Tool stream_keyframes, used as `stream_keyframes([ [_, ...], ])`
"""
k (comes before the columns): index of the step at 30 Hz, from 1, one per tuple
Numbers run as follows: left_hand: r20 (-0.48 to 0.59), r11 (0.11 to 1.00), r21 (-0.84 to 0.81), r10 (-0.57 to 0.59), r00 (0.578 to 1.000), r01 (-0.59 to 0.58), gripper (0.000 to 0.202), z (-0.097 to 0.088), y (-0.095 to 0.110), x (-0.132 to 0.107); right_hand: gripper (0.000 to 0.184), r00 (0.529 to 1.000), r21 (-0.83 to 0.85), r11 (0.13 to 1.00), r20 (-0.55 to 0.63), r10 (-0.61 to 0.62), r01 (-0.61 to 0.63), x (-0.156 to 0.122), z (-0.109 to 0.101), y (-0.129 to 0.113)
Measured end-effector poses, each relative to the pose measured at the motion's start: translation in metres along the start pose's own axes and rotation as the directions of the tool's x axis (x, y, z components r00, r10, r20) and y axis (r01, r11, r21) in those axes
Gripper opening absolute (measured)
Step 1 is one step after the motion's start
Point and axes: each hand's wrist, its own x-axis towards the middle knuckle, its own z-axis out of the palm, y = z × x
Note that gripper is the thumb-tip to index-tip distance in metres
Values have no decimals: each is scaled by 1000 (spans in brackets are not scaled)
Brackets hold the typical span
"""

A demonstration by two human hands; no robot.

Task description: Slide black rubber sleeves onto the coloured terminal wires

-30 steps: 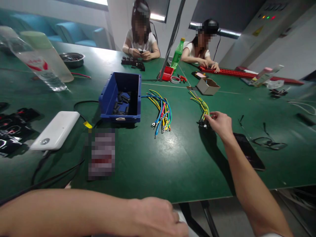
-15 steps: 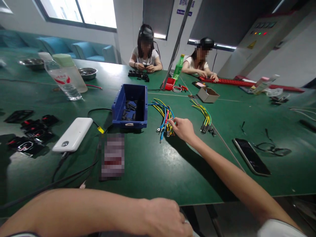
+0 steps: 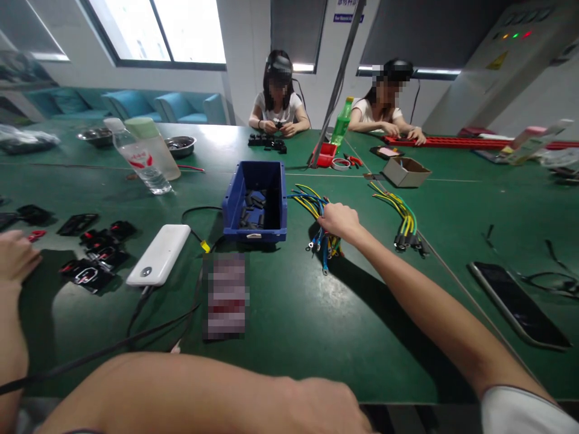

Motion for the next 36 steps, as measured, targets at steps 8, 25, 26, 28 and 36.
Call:
stream_keyframes([
  [8,-111,1000,5,17,994,-17,17,-10,7,-3,40,996,87,994,-66,-56,62,-1,-12,11],
  [25,-545,957,290,146,826,22,17,-23,20,-13,46,988,986,137,-107,113,91,-76,-27,40],
  [26,-597,961,267,113,794,64,24,-28,19,-17,48,986,994,75,-89,139,79,-84,-18,40],
  [28,-695,965,197,14,718,172,35,-41,18,-28,54,990,998,-31,-43,133,47,-101,-4,43],
  [36,-823,827,-479,-540,179,293,29,-85,2,-75,39,974,959,-237,-106,200,153,-123,22,41],
])
